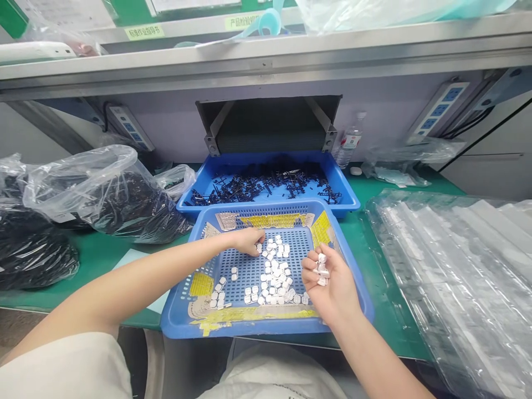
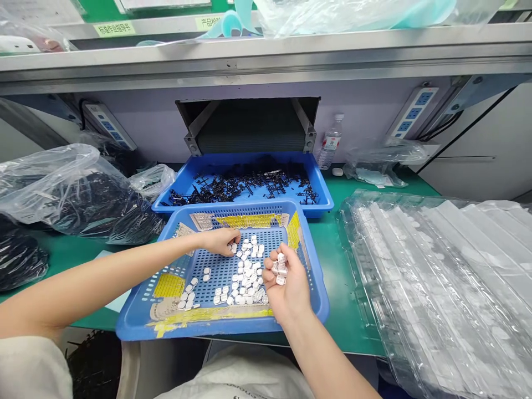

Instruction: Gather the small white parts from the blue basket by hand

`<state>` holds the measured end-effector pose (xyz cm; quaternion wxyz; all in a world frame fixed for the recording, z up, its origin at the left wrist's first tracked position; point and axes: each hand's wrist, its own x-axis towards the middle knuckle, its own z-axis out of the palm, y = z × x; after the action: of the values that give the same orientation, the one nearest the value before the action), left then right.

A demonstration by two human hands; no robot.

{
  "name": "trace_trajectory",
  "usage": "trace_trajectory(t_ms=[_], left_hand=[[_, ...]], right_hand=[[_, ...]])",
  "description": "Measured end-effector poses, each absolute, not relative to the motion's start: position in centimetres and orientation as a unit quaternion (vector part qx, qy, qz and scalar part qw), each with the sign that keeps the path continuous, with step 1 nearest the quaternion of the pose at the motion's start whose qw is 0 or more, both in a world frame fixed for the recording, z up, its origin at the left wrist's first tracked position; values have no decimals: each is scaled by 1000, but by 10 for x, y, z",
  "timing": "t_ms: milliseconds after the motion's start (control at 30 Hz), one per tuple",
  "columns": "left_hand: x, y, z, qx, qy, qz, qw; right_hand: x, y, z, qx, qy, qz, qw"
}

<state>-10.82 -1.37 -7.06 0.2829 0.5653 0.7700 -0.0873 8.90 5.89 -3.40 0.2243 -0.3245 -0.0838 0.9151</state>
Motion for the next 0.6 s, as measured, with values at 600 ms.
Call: trace_trajectory(t_ms=[600], left_hand=[[-38,13,28,647,666,202,311]], right_hand=[[83,61,-37,-289,-93,917,259]])
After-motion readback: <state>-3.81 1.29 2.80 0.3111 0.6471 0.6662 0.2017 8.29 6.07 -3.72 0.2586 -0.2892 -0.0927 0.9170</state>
